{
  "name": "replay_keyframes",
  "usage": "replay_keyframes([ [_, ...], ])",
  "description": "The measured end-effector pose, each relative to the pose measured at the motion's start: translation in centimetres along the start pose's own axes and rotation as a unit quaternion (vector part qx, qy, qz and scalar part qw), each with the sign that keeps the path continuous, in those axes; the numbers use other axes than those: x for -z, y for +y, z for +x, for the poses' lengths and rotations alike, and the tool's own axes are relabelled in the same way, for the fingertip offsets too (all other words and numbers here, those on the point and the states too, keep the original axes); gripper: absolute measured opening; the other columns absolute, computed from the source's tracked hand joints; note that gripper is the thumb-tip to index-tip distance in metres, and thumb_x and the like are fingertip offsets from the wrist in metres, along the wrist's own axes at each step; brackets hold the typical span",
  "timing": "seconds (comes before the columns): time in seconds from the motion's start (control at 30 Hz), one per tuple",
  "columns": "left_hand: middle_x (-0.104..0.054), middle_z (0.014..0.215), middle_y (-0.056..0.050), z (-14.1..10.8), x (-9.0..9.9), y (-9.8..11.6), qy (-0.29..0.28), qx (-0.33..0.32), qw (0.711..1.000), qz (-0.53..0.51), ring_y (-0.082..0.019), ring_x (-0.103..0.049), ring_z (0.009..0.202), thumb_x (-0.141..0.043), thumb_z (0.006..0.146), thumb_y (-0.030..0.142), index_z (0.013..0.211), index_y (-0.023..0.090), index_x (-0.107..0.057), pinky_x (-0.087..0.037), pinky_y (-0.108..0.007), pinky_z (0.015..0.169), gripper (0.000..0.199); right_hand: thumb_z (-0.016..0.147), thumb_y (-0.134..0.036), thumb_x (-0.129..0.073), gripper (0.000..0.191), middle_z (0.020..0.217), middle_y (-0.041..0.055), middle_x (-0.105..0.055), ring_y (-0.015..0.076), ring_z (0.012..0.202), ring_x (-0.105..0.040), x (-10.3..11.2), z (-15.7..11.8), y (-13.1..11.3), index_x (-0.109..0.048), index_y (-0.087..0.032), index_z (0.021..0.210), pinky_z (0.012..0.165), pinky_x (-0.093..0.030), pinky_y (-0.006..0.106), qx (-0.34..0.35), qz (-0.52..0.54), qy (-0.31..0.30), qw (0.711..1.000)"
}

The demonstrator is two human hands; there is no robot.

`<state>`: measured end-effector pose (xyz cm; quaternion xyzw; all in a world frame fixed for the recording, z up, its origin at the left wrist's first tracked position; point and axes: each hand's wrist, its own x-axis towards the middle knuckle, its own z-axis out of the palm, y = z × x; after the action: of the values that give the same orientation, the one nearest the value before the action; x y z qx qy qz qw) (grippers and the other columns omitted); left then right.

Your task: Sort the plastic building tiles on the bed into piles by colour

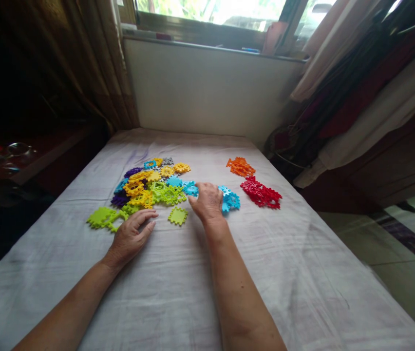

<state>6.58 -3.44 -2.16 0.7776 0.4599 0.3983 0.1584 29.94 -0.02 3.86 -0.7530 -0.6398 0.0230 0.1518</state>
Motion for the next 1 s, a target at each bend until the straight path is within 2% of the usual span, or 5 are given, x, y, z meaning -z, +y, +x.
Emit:
replay_keyframes([
  [0.2, -0.072, 0.111, -0.006, 0.1, 0.2, 0.3, -0.003, 0.005, 1.000, 0.003, -0.020, -0.067, 0.105, -0.053, 0.089, 0.032, 0.102, 0.024, -0.069, -0.052, -0.038, 0.097, 0.022, 0.080, -0.029, -0.065, 0.037, 0.120, 0.0119, -0.065, 0.0322, 0.116, -0.055, 2.0, 0.5, 4.2, -0.071, -0.028, 0.117, 0.094, -0.042, 0.044, -0.081, -0.058, -0.033, 0.994],
  [0.4, -0.072, 0.111, -0.006, 0.1, 0.2, 0.2, -0.007, 0.013, 1.000, 0.002, -0.020, -0.066, 0.105, -0.053, 0.089, 0.033, 0.103, 0.023, -0.069, -0.052, -0.038, 0.097, 0.023, 0.078, -0.025, -0.067, 0.038, 0.124, 0.0108, -0.063, 0.0316, 0.118, -0.054, 1.8, 0.6, 4.6, -0.072, -0.030, 0.116, 0.095, -0.042, 0.044, -0.090, -0.063, -0.048, 0.993],
  [0.57, -0.072, 0.111, -0.006, 0.1, 0.3, 0.1, -0.013, 0.011, 1.000, -0.001, -0.020, -0.066, 0.106, -0.054, 0.089, 0.032, 0.104, 0.023, -0.069, -0.052, -0.037, 0.097, 0.023, 0.083, -0.026, -0.061, 0.035, 0.124, 0.0076, -0.065, 0.0269, 0.116, -0.057, 2.3, 0.4, 2.9, -0.072, -0.030, 0.116, 0.095, -0.044, 0.037, -0.057, -0.036, -0.036, 0.997],
  [0.77, -0.071, 0.111, -0.005, 0.0, 0.1, 0.1, -0.002, 0.005, 1.000, -0.003, -0.020, -0.066, 0.104, -0.053, 0.089, 0.032, 0.104, 0.024, -0.069, -0.053, -0.037, 0.097, 0.023, 0.079, -0.036, -0.071, 0.043, 0.114, 0.0085, -0.071, 0.0230, 0.101, -0.066, 0.0, -1.0, -0.9, -0.068, -0.024, 0.120, 0.083, -0.048, 0.029, 0.039, -0.004, -0.151, 0.988],
  [1.0, -0.071, 0.113, -0.006, 0.0, -0.1, 0.1, 0.013, 0.009, 1.000, 0.008, -0.020, -0.065, 0.108, -0.054, 0.089, 0.032, 0.107, 0.024, -0.067, -0.051, -0.038, 0.100, 0.024, 0.084, -0.030, -0.065, 0.029, 0.114, 0.0061, -0.069, 0.0176, 0.097, -0.066, -2.8, -2.1, -4.8, -0.070, -0.023, 0.112, 0.085, -0.049, 0.025, 0.102, 0.074, -0.105, 0.986],
])
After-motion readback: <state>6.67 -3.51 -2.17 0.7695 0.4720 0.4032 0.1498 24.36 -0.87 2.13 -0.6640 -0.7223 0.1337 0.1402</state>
